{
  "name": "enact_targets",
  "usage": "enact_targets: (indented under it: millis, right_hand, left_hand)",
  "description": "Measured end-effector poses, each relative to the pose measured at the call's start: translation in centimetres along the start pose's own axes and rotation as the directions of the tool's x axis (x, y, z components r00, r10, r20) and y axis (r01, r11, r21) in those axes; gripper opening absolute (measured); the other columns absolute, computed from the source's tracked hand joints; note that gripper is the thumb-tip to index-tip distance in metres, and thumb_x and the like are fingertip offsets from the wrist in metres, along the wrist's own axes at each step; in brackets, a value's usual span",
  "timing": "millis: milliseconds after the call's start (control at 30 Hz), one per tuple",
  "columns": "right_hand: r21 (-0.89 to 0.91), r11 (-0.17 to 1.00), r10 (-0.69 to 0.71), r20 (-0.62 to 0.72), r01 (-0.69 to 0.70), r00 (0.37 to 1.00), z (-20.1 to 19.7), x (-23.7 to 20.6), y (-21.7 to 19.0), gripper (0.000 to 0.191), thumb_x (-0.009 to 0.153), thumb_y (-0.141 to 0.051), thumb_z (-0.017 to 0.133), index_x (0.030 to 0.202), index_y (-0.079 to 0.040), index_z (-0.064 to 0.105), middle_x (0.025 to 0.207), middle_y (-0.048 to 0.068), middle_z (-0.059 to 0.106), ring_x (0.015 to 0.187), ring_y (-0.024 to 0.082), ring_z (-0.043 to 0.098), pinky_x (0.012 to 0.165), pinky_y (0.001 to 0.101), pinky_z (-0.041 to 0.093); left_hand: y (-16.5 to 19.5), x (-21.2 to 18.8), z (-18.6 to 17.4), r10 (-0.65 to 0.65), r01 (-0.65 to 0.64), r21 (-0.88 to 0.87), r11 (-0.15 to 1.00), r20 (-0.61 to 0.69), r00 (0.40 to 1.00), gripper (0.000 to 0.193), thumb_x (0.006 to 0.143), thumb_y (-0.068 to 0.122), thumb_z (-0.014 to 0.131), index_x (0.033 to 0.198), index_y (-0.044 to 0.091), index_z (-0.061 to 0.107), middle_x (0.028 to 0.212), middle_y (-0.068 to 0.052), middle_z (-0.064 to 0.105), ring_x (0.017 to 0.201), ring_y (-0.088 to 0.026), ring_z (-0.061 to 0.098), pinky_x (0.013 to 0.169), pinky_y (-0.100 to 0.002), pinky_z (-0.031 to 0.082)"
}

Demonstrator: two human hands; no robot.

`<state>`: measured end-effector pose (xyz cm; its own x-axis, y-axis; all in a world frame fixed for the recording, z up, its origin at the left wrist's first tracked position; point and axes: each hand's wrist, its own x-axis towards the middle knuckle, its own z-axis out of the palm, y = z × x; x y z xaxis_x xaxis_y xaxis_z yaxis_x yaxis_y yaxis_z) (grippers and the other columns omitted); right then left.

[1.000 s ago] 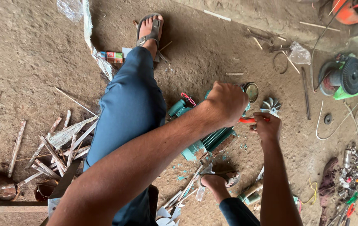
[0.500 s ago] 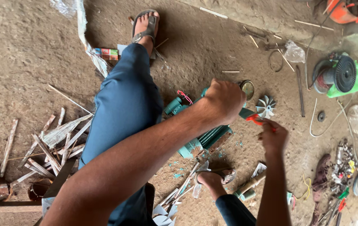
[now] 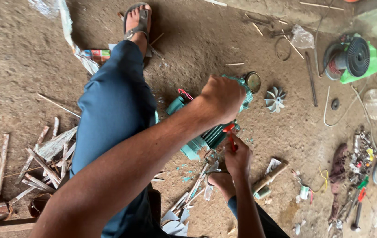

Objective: The person paints a teal electric motor with a paintbrush, repeatedly dipping the brush into a small container of paint and applying it to the motor's body and fins. The motor remains on the floor throughout the task.

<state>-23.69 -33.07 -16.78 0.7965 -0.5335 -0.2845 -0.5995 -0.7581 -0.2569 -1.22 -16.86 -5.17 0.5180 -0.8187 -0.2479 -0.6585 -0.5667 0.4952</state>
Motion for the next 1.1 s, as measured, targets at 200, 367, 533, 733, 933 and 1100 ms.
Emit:
enact_targets:
  millis: [200,367,533,733,933,1100]
  right_hand:
    - [0.019,0.995,0.093,0.112,-0.096,0.989,-1.8,-0.7,-2.0,0.034,0.095,-0.022,0.065,0.128,-0.016,0.072,0.059,0.000,0.060,0.046,0.008,0.048,0.044,0.0284,0.035]
    - [0.016,0.991,0.127,0.246,-0.135,0.961,-3.2,0.1,-1.5,0.035,0.094,-0.027,0.070,0.126,-0.016,0.075,0.064,0.001,0.063,0.051,0.009,0.047,0.047,0.0279,0.034]
    - [0.018,0.998,0.053,0.351,-0.063,0.935,-4.6,1.2,-0.3,0.034,0.092,-0.035,0.076,0.118,-0.013,0.080,0.061,0.003,0.063,0.051,0.007,0.047,0.047,0.0263,0.034]
    - [0.049,0.997,0.028,0.404,-0.053,0.915,-7.2,1.9,0.1,0.030,0.093,-0.029,0.070,0.115,-0.012,0.080,0.060,-0.002,0.068,0.043,0.009,0.043,0.042,0.0266,0.034]
    - [0.244,0.948,0.081,0.438,-0.205,0.896,-10.1,2.3,0.2,0.028,0.094,-0.012,0.066,0.118,-0.002,0.078,0.056,0.002,0.056,0.043,0.008,0.042,0.041,0.0268,0.033]
    - [0.302,0.925,0.066,0.467,-0.229,0.882,-10.4,3.3,-0.3,0.029,0.094,-0.011,0.066,0.118,0.001,0.076,0.057,0.002,0.056,0.042,0.008,0.042,0.040,0.0263,0.032]
  left_hand:
    - [0.0,-0.3,-0.1,0.031,-0.030,0.028,0.999,-0.028,0.999,0.015,0.081,0.017,0.079,0.084,0.003,0.074,0.076,-0.010,0.072,0.068,-0.020,0.070,0.060,-0.040,0.057]
    - [-0.2,-0.2,-0.2,0.041,-0.041,0.013,0.999,-0.017,0.999,0.017,0.082,0.018,0.078,0.087,0.002,0.074,0.077,-0.011,0.072,0.070,-0.020,0.070,0.062,-0.041,0.059]
    - [-0.2,-0.3,-0.5,0.022,-0.022,0.011,1.000,-0.041,0.999,0.016,0.085,0.016,0.076,0.093,0.002,0.073,0.085,-0.011,0.072,0.077,-0.021,0.071,0.067,-0.042,0.058]
    - [-0.4,-0.4,-1.1,-0.018,0.017,-0.033,0.999,-0.022,1.000,0.019,0.081,0.016,0.079,0.095,0.004,0.074,0.090,-0.011,0.072,0.084,-0.023,0.071,0.073,-0.042,0.055]
    - [-0.6,-0.5,-1.1,-0.014,0.010,-0.053,0.999,-0.091,0.996,0.020,0.077,0.017,0.082,0.093,0.006,0.075,0.089,-0.009,0.072,0.084,-0.024,0.069,0.071,-0.043,0.052]
    - [-0.6,-0.1,-0.9,-0.008,0.005,-0.042,0.999,-0.069,0.998,0.016,0.080,0.017,0.081,0.091,0.006,0.075,0.087,-0.008,0.072,0.080,-0.022,0.070,0.069,-0.042,0.052]
